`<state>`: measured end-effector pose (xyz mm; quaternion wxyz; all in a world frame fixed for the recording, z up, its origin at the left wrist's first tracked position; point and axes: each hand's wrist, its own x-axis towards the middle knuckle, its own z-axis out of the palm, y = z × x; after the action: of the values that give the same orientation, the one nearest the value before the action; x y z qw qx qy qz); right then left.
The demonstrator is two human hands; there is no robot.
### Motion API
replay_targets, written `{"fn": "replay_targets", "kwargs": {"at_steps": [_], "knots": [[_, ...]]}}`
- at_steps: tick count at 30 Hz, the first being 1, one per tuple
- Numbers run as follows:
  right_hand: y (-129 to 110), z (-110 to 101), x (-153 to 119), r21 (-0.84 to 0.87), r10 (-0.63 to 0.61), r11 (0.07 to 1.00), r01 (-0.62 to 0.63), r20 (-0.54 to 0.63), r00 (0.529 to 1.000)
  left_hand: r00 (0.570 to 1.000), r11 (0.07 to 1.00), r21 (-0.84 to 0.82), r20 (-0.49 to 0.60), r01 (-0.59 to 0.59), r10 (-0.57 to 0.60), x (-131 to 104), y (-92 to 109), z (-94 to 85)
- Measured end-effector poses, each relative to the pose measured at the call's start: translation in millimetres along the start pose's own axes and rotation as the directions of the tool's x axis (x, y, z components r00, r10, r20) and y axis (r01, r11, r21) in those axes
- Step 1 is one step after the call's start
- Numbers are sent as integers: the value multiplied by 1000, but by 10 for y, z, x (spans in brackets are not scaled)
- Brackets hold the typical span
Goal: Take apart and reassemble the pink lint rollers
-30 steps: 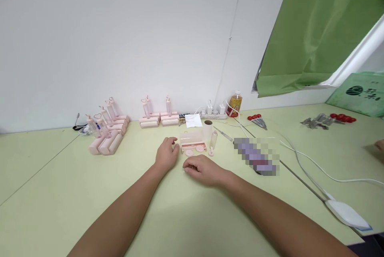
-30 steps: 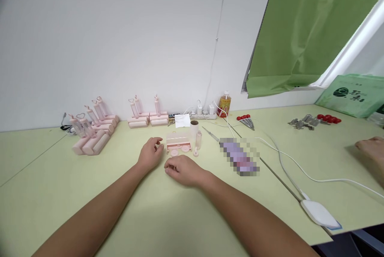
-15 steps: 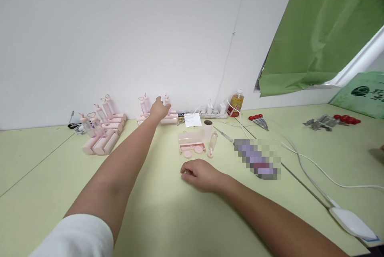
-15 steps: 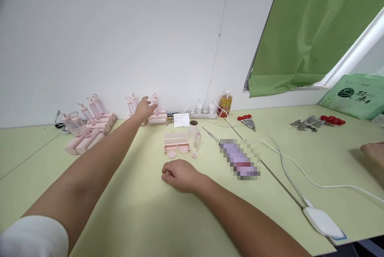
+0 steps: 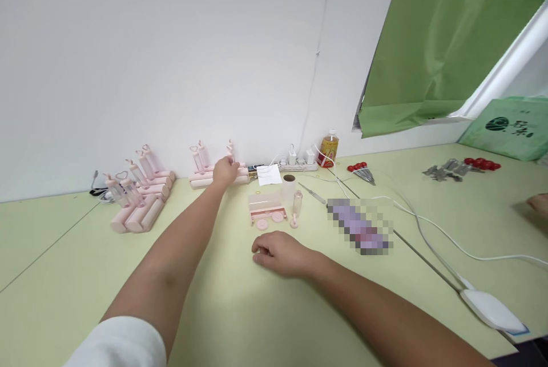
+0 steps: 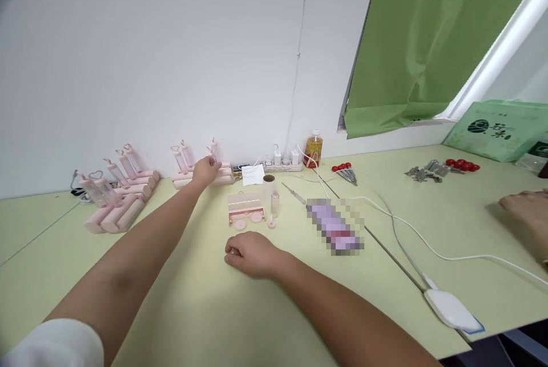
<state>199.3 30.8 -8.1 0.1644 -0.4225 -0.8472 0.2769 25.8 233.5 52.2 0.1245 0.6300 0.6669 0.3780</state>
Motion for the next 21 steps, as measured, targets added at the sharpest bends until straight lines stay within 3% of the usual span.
{"fn": "replay_targets", "kwargs": {"at_steps": [3,6,7,10,12,14,17,19,21], "knots": [[49,34,8,85,1,996,1,-25,1000,997,998,-27,-61,-53,52,-165,47,-283],[79,84,42,284,75,958,-42,-105,992,989,991,-86,-116,-100,90,-506,102,-584],[75,99,56,379,112,924,-56,-127,986,988,974,-198,-130,-106,82,-662,114,-670],[-12,134,82,641,167,766,-43,-135,977,997,876,-476,-8,-75,81,-1186,100,-860],[-128,154,77,725,151,688,11,-158,976,990,832,-553,83,-46,110,-1506,35,-939],[-266,177,65,749,129,659,66,-199,971,987,800,-598,93,-48,129,-1746,-70,-990],[-454,202,80,762,104,639,109,-226,969,953,792,-607,195,-68,232,-1934,-266,-1016],[-537,184,133,739,95,658,144,-270,958,931,748,-661,239,-52,275,-1970,-388,-999],[-584,123,221,638,103,754,153,-346,933,942,666,-745,209,-20,262,-1962,-485,-971]]}}
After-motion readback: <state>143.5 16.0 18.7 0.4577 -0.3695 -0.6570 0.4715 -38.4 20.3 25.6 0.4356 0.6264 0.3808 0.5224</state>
